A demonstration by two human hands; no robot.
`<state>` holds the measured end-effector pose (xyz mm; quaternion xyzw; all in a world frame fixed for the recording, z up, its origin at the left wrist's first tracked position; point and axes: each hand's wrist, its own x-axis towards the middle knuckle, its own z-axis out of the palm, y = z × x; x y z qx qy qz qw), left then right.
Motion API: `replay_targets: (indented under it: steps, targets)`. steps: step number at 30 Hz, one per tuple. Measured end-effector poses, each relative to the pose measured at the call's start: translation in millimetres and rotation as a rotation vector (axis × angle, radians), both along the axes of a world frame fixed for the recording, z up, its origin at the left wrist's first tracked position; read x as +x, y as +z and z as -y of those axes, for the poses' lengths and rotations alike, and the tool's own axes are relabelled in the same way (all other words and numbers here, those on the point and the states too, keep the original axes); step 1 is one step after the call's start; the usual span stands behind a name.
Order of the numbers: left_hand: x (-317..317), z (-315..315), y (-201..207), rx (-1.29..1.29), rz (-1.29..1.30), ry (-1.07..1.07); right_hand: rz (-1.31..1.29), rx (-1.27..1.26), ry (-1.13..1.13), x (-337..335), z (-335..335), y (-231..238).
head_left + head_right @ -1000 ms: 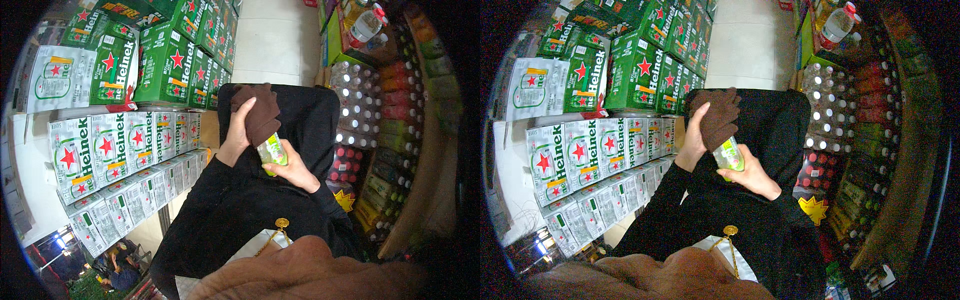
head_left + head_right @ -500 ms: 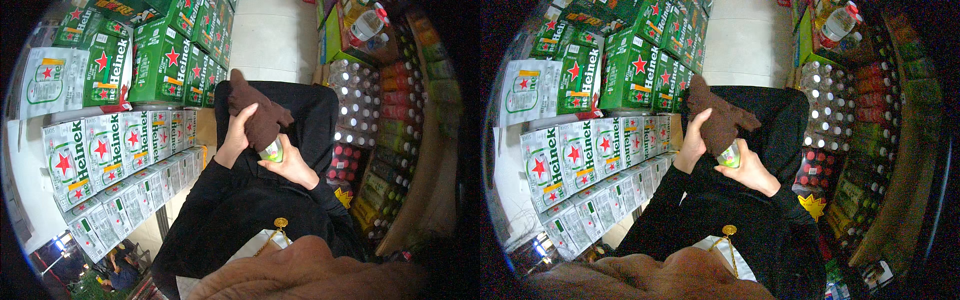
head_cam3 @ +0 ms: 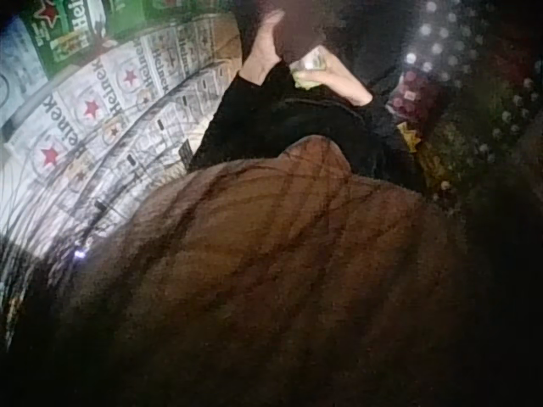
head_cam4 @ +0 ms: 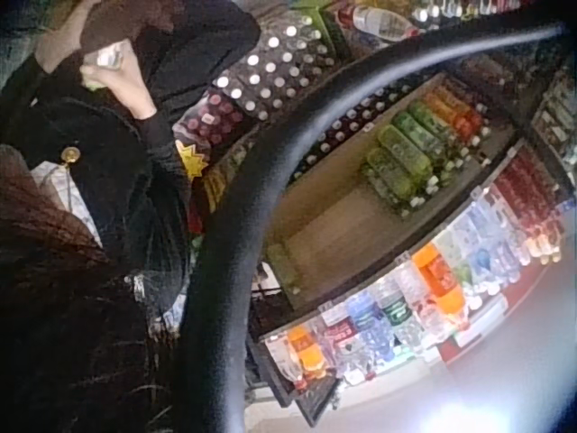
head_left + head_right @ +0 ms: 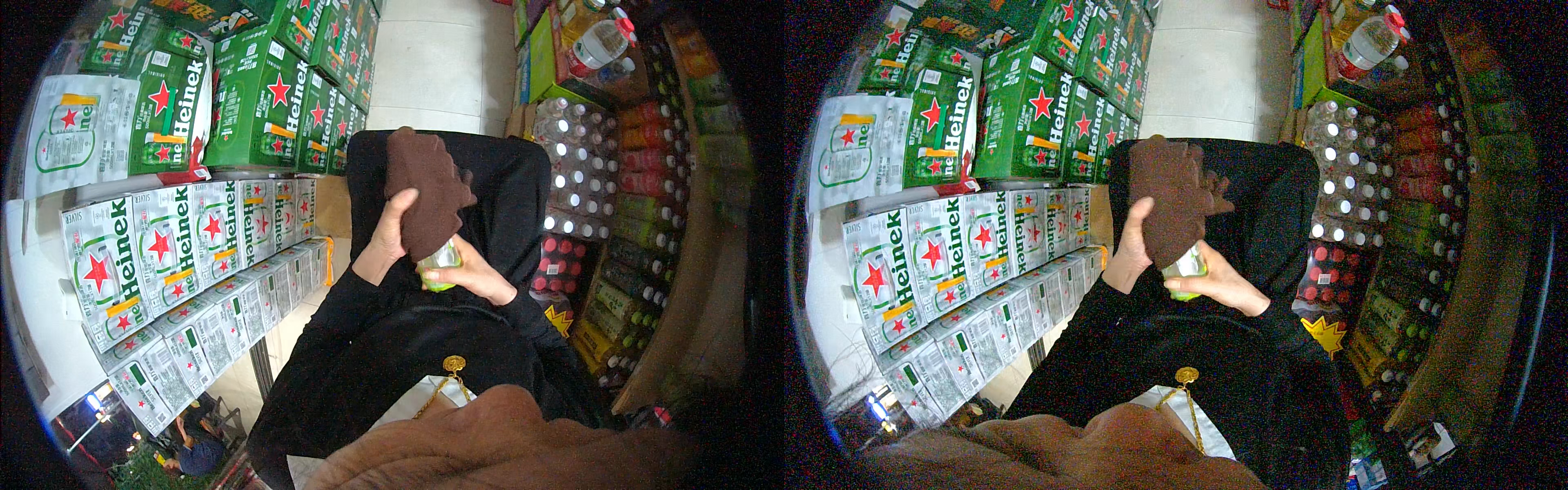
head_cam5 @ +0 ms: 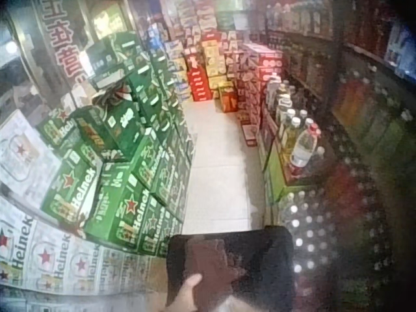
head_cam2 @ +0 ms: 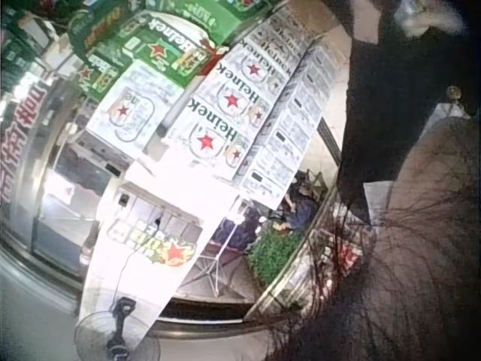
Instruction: The person wipes a yellow-labeled plastic bottle with a brown cloth, repeatedly rotating and rubbing the bottle. After wiping, the person places the bottle into a glass-door refrigerator.
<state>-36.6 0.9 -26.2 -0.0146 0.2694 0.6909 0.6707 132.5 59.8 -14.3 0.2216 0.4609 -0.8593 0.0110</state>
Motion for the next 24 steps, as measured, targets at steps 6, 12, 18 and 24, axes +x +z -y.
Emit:
replay_targets:
  steps: [6, 12, 18, 24]
  targets:
    - [22, -7, 4, -0.13, -0.523, -0.007, 0.092, 0.288, -0.141, -7, -15, 4]
    - [8, -25, 5, -0.069, -0.487, 0.115, 0.155, 0.616, -0.023, -7, -16, 9]
    - [-20, -21, 1, -0.011, -0.125, 0.15, 0.051, 0.604, -0.07, 1, -4, 5]
    - [-29, -17, 13, 0.011, -0.138, 0.224, -0.046, -0.359, -0.053, -2, -4, 8]
